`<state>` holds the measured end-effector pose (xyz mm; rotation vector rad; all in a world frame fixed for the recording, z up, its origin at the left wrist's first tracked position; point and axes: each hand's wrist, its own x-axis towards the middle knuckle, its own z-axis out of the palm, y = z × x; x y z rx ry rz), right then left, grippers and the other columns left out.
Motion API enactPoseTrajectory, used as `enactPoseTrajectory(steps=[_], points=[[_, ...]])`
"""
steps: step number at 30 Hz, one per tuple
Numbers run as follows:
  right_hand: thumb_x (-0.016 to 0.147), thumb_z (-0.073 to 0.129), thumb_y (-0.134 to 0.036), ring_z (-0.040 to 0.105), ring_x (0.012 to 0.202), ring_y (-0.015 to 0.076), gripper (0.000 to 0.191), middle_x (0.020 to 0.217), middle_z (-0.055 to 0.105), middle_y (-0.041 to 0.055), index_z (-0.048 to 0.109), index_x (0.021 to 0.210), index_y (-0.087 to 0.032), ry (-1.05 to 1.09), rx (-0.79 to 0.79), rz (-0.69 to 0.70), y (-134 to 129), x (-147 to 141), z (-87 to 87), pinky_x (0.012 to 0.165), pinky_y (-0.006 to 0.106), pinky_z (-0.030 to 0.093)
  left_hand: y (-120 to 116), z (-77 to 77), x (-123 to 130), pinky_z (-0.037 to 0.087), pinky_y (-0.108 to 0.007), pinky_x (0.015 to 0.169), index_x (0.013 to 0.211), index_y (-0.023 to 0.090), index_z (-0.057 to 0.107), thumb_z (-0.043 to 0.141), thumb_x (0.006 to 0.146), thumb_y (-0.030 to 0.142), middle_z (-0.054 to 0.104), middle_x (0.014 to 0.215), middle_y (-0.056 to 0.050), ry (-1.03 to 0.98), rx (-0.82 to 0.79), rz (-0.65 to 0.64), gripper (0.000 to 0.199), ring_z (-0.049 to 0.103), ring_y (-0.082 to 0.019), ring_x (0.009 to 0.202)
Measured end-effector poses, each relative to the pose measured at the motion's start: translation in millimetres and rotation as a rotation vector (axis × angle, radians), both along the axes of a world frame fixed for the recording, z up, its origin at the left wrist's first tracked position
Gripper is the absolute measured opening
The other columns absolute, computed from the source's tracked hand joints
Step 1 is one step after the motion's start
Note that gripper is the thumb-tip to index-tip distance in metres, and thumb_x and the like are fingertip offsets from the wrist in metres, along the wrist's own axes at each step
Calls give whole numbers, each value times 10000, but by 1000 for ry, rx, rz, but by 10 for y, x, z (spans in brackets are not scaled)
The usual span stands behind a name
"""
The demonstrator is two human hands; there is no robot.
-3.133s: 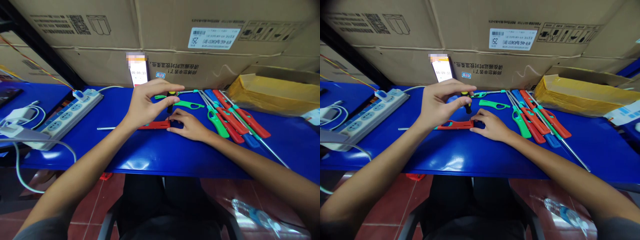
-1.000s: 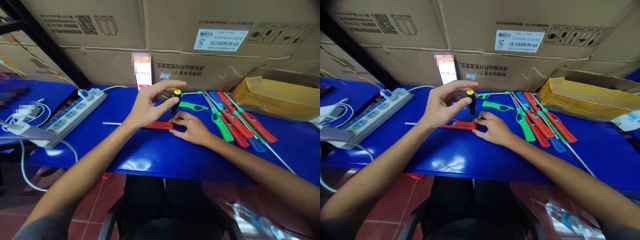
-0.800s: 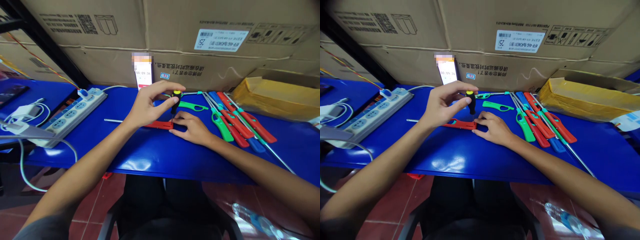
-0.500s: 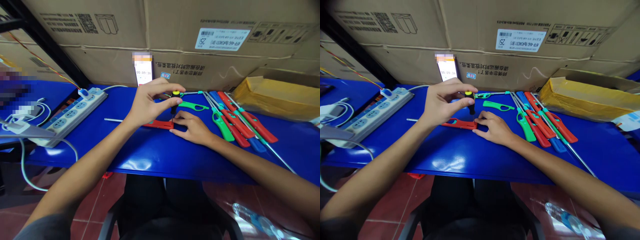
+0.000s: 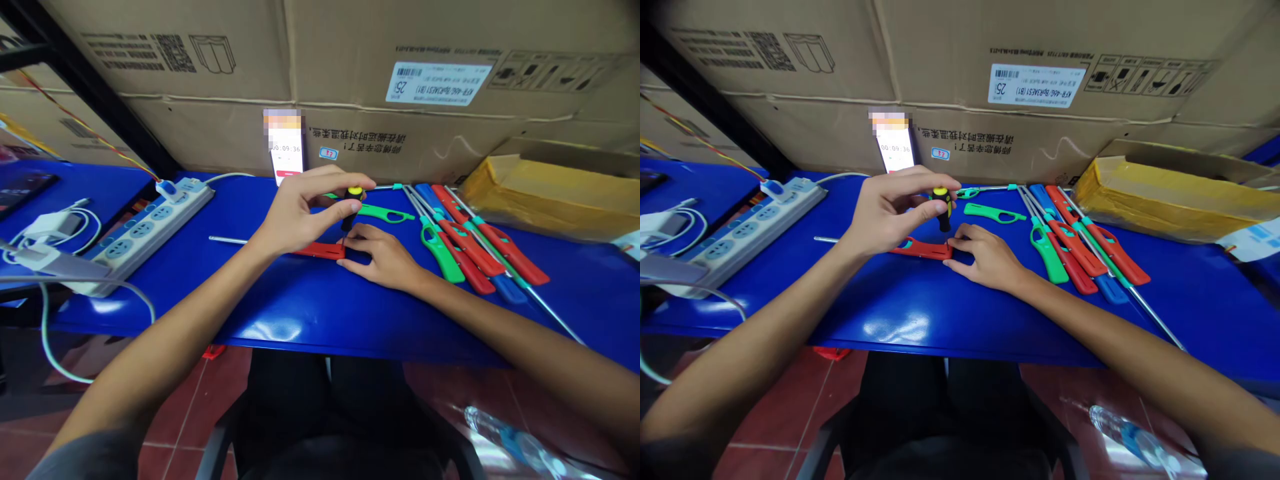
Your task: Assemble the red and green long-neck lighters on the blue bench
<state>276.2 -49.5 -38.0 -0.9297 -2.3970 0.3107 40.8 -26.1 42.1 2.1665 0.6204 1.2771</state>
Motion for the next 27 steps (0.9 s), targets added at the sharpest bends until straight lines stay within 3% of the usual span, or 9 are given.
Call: enactPoseTrajectory(steps=[5, 8, 11, 14, 16, 18, 21, 24, 27], points=[[1065, 733, -389, 756, 1145, 318, 308, 1216, 750, 132, 823, 1304, -216, 14, -14, -11, -28, -13, 8, 1066, 505, 635, 68, -18, 1, 665, -333, 810, 1251, 286, 826, 767, 1038, 668, 818, 1176, -43, -126, 30, 182, 442, 796, -221, 1058], [1068, 730, -388, 748, 1101, 293, 298, 1177, 727, 109, 798, 1308, -226, 23, -45, -2, -33, -17, 25, 1026, 473, 635, 287, -48, -137, 671, -327, 846, 1235, 278, 770, 757, 1035, 700, 794, 1171, -27, -279, 50, 376, 467, 787, -217, 1105], [1064, 736, -394, 739, 1079, 285, 288, 1176, 717, 104, 772, 1297, -228, 22, -62, -8, -36, -12, 39, 990, 460, 630, 560, -187, -334, 682, -287, 800, 1134, 259, 700, 805, 1002, 683, 771, 1086, -10, -325, -89, 496, 456, 773, -182, 1043], [1051, 717, -341, 733, 1045, 283, 251, 1165, 716, 102, 737, 1272, -224, 26, -63, -30, -42, 2, 52, 942, 456, 627, 745, -391, -523, 716, -316, 769, 945, 229, 616, 911, 888, 620, 741, 962, -26, -292, -359, 464, 494, 775, -185, 926], [1033, 699, -298, 729, 1037, 285, 217, 1171, 718, 102, 715, 1239, -230, 31, -57, -60, -46, 14, 63, 932, 461, 622, 800, -498, -630, 725, -358, 800, 900, 205, 627, 939, 846, 534, 753, 983, -58, -143, -536, 323, 457, 775, -187, 914], [1020, 695, -295, 725, 1048, 292, 201, 1195, 718, 106, 698, 1215, -243, 24, -52, -83, -51, 24, 73, 942, 472, 620, 818, -552, -715, 715, -389, 809, 912, 194, 663, 939, 820, 474, 774, 985, -80, 31, -614, 168, 404, 770, -182, 874], [1011, 735, -373, 721, 1112, 316, 291, 1267, 703, 118, 679, 1273, -260, -7, -57, -99, -58, 29, 79, 986, 507, 623, 806, -529, -778, 678, -410, 831, 1017, 202, 716, 933, 787, 451, 806, 942, -79, 275, -531, 56, 403, 762, -188, 829], [1004, 765, -434, 719, 1170, 330, 401, 1318, 664, 130, 663, 1352, -263, -22, -75, -121, -60, 29, 72, 1014, 531, 636, 749, -410, -760, 638, -425, 931, 1134, 209, 788, 880, 838, 496, 843, 1067, -103, 478, -326, 140, 423, 784, -237, 982], [1015, 758, -425, 725, 1151, 320, 364, 1311, 641, 128, 682, 1333, -264, -18, -82, -140, -54, 31, 64, 990, 520, 652, 640, -240, -736, 609, -408, 938, 1132, 224, 821, 784, 928, 493, 852, 1125, -100, 487, -189, 231, 340, 781, -246, 1021]])
